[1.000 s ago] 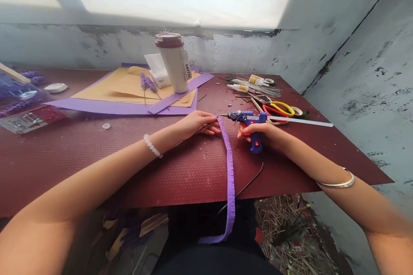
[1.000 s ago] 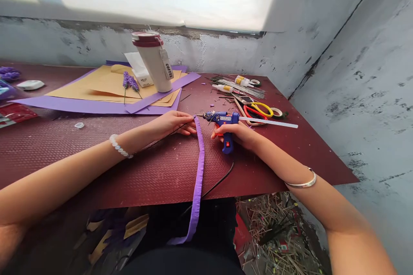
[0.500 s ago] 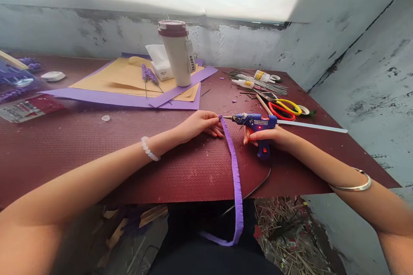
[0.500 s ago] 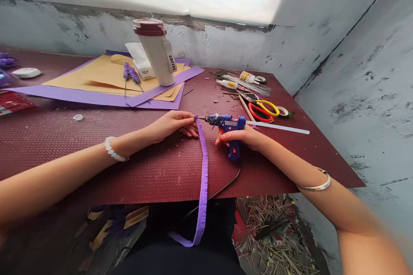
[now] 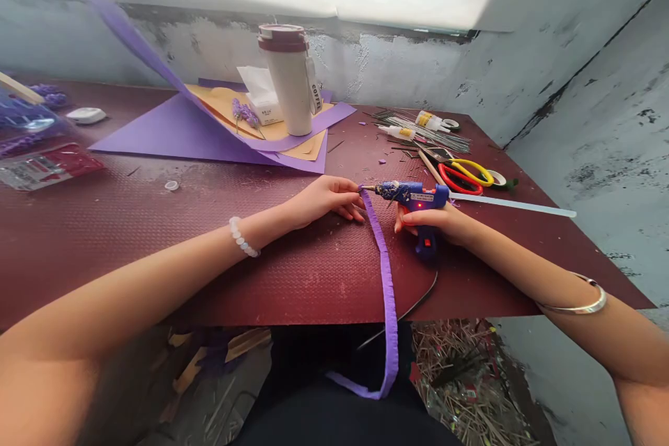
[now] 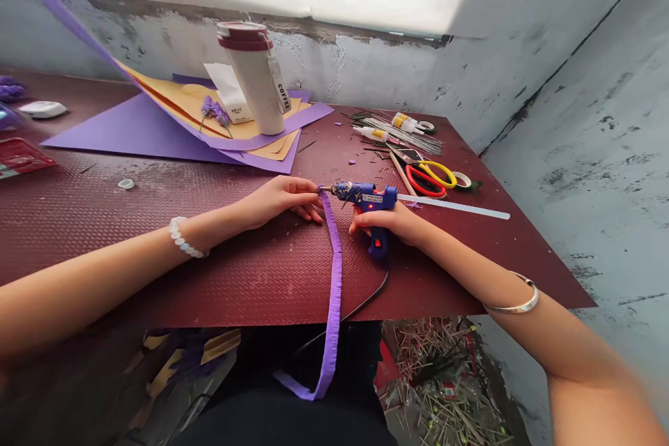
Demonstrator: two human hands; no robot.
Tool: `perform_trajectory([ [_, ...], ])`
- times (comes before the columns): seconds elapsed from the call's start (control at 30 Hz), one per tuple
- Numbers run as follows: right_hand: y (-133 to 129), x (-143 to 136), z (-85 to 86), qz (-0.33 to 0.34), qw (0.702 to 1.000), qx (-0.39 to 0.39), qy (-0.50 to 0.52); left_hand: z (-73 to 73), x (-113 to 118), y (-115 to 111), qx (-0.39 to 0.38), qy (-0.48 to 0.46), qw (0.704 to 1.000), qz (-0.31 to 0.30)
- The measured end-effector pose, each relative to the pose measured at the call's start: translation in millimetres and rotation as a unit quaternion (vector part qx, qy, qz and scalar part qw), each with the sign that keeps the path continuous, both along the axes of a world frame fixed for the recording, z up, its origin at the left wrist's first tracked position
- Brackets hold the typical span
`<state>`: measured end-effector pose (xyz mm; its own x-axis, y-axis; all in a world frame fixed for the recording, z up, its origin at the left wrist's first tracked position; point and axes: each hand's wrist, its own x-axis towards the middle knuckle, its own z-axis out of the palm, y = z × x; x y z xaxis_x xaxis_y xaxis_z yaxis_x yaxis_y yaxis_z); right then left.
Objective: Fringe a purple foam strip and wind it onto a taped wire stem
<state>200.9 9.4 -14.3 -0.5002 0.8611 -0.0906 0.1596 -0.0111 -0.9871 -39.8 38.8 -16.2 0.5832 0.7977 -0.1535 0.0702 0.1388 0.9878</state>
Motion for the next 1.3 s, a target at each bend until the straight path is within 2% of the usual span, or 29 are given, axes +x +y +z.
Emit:
perform_trajectory([
  [0.27,-4,-4,9.7,-0.010,0.999,-0.029,-0.020,0.8,-1,-1,0.013,0.006,1.000,-0.009],
  [0.4,-3,-3,8.9,0.002,0.999,-0.029,-0.022,-0.9,-1,0,0.016,0.007,1.000,-0.014],
  [0.7,-4,-3,7.0,-0.013,0.999,-0.041,-0.025,-1.3,-1,1,0.015,0.010,1.000,-0.014],
  [1.3,-5,-5,11.8,-0.010,0.998,-0.056,-0.032,1.7,0,0,0.016,0.027,0.999,-0.006],
])
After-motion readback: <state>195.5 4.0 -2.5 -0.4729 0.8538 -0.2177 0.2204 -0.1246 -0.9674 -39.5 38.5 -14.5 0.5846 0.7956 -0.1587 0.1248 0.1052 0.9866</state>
